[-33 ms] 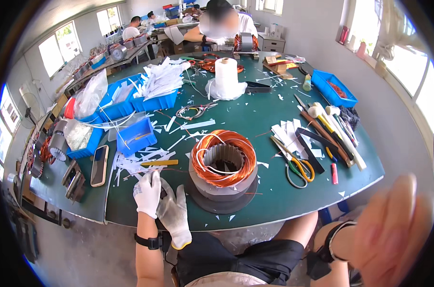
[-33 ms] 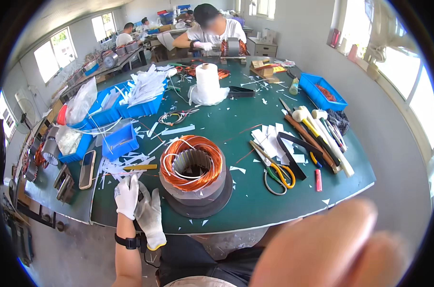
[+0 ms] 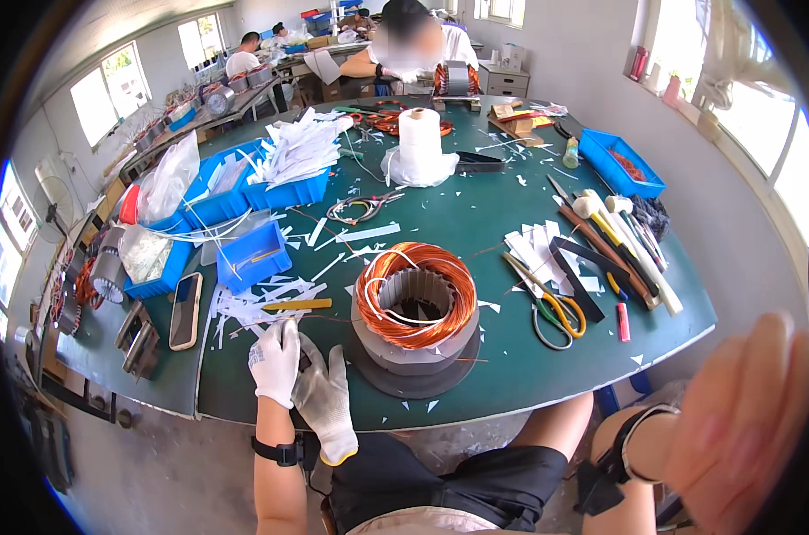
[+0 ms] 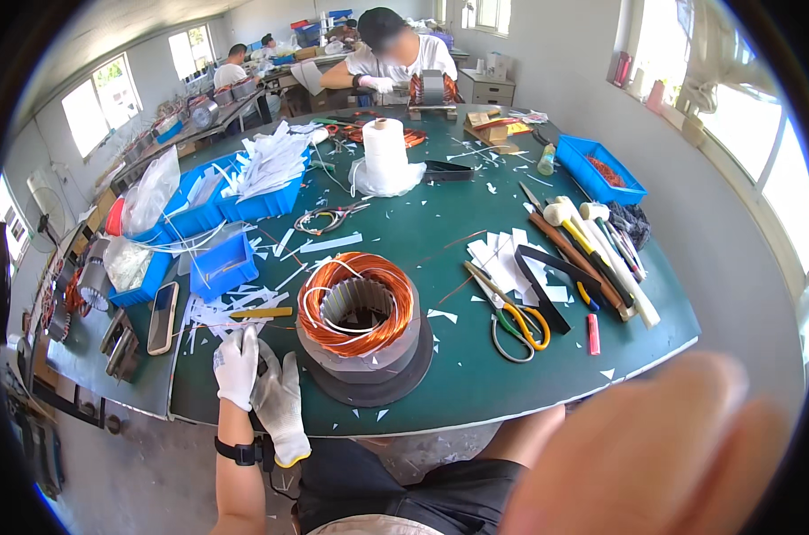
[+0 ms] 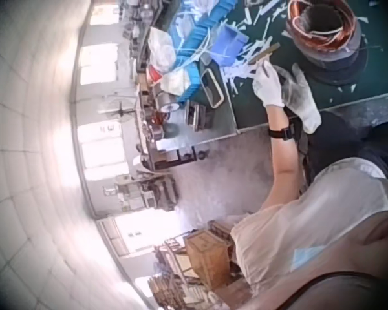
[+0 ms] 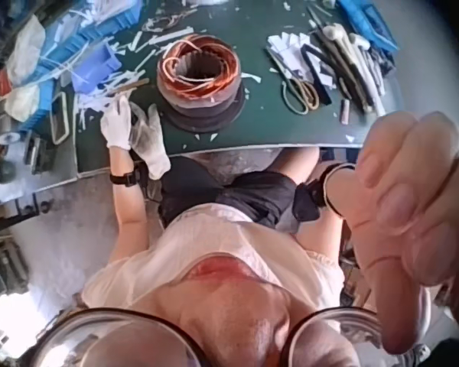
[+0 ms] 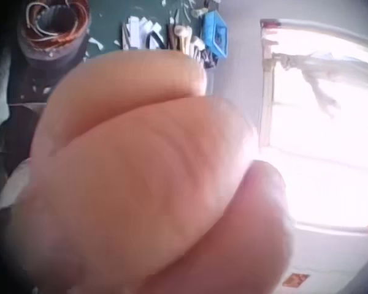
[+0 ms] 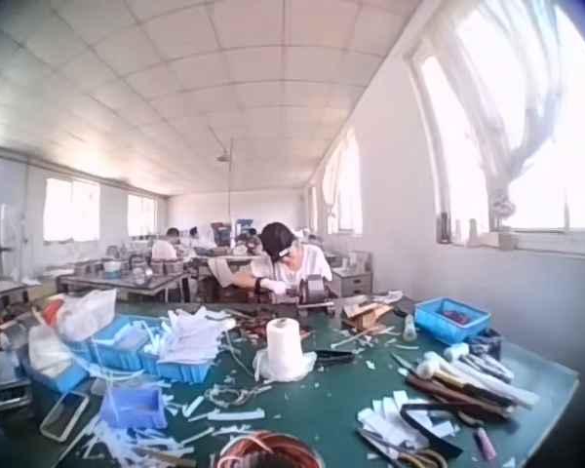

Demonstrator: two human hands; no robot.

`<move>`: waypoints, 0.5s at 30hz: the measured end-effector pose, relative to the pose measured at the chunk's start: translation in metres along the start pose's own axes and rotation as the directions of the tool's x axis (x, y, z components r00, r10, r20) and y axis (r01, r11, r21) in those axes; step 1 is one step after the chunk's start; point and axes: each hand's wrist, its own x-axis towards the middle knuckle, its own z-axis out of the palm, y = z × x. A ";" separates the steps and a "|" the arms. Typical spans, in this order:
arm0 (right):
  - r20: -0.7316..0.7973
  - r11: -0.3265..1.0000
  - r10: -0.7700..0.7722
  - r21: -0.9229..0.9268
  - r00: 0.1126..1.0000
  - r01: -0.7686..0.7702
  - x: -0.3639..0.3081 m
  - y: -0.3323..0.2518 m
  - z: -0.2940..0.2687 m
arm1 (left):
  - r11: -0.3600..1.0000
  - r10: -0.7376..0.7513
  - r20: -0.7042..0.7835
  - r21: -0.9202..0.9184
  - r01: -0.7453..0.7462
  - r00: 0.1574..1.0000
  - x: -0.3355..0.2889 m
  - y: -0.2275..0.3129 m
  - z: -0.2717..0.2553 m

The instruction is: Manually assembling and taping components of an electric motor stator at a factory workbench.

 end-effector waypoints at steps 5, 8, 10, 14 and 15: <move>0.052 0.980 -0.107 -0.163 0.993 0.114 0.016 0.022 -0.033 | 0.999 0.042 -0.048 0.002 -0.041 0.998 0.007 -0.007 0.001; 0.154 0.968 -0.190 -0.137 0.970 0.211 0.036 0.012 -0.052 | 0.913 0.393 -0.266 0.224 -0.339 0.880 0.000 -0.039 0.014; 0.201 0.938 -0.293 -0.128 0.935 0.322 0.049 0.027 -0.056 | 0.980 0.196 -0.229 0.082 -0.182 0.954 0.003 -0.037 0.021; 0.260 0.899 -0.411 -0.042 0.874 0.436 0.068 0.034 -0.054 | 0.996 0.083 -0.184 0.030 -0.079 0.979 -0.003 -0.013 -0.001; 0.275 0.893 -0.429 -0.011 0.860 0.449 0.071 0.032 -0.057 | 0.997 0.080 -0.172 0.036 -0.074 0.982 -0.013 -0.011 -0.004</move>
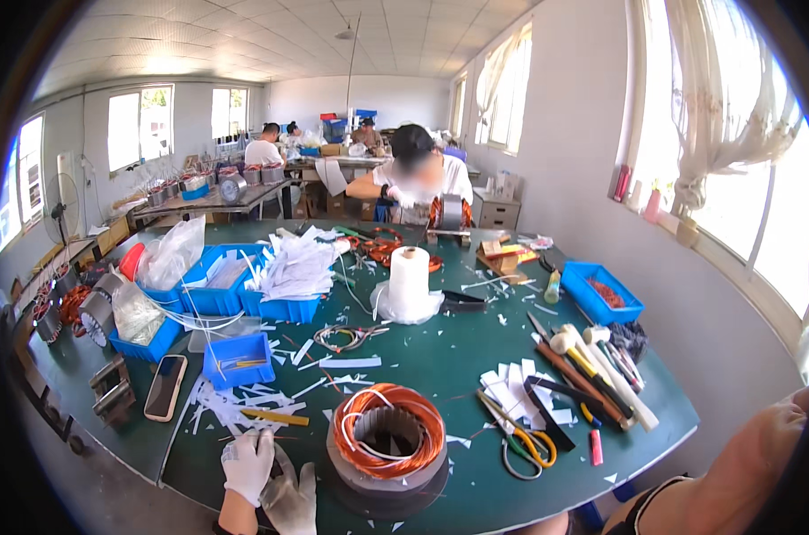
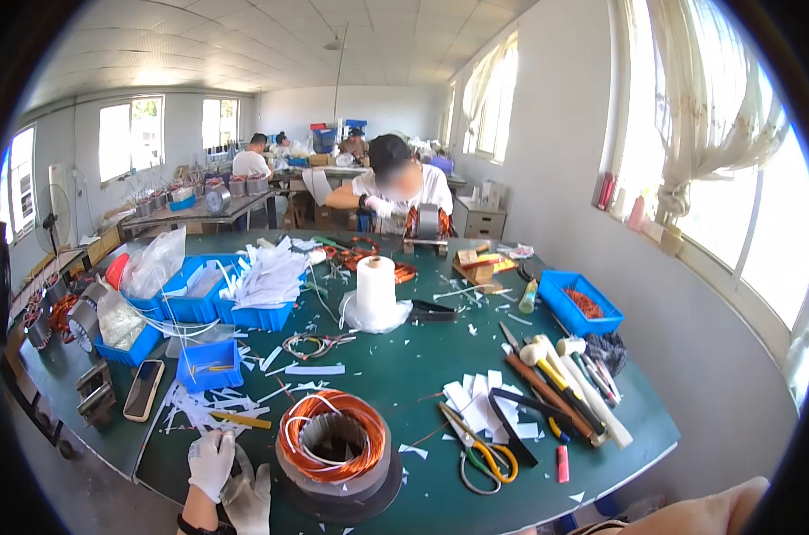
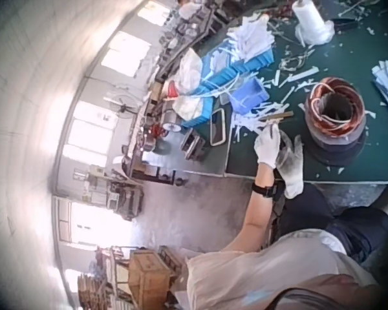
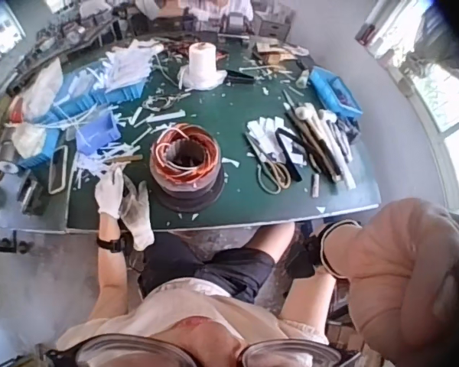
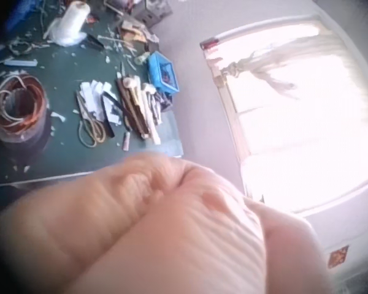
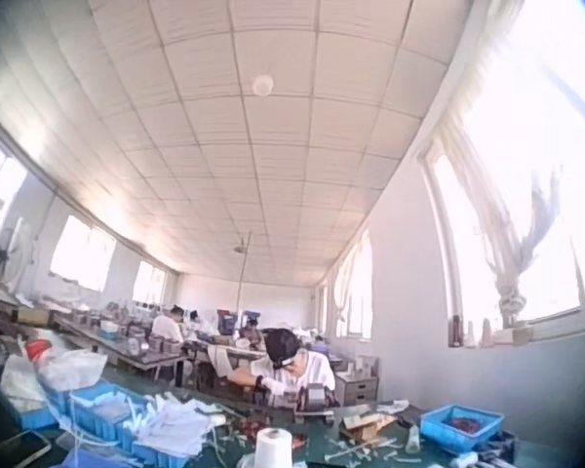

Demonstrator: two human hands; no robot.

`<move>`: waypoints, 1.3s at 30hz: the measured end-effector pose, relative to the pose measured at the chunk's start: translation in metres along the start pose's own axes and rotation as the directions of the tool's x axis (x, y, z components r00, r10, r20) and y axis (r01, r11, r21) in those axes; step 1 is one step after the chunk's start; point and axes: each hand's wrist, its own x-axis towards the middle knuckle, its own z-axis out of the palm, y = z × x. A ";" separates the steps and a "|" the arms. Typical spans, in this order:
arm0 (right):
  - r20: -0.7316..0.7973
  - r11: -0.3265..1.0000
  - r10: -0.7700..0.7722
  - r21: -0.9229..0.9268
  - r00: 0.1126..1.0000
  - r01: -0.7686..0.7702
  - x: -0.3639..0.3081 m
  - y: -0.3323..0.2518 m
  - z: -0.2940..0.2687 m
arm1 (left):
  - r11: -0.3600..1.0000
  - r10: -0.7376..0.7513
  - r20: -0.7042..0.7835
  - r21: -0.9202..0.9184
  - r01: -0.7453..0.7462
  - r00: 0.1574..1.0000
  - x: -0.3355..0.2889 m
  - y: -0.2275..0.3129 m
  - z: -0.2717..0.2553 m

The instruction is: Manually assembling and taping components of an electric motor stator at a factory workbench.

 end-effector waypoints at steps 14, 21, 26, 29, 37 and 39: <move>0.033 0.937 0.066 0.341 0.997 -0.073 0.001 0.009 -0.005 | 0.819 -0.028 0.095 -0.569 0.078 0.995 0.010 0.032 -0.030; 0.139 0.837 0.198 0.492 0.970 -0.241 0.012 0.014 0.007 | 0.022 0.650 0.062 -0.998 0.063 0.757 0.030 0.086 -0.167; 0.241 0.716 0.245 0.608 0.939 -0.343 0.022 0.025 0.022 | -0.028 0.653 0.076 -0.992 0.124 0.754 -0.002 0.067 -0.162; 0.260 0.640 0.278 0.668 0.925 -0.380 0.021 0.020 0.028 | -0.036 0.678 0.106 -0.984 0.177 0.727 -0.019 0.063 -0.167; 0.184 0.628 0.370 0.672 0.910 -0.391 0.016 -0.022 0.038 | -0.115 0.890 0.052 -0.936 0.332 0.454 0.023 0.066 -0.134; 0.185 0.598 0.422 0.679 0.887 -0.426 0.016 -0.045 0.027 | -0.145 0.912 0.032 -0.907 0.395 0.410 0.010 0.085 -0.120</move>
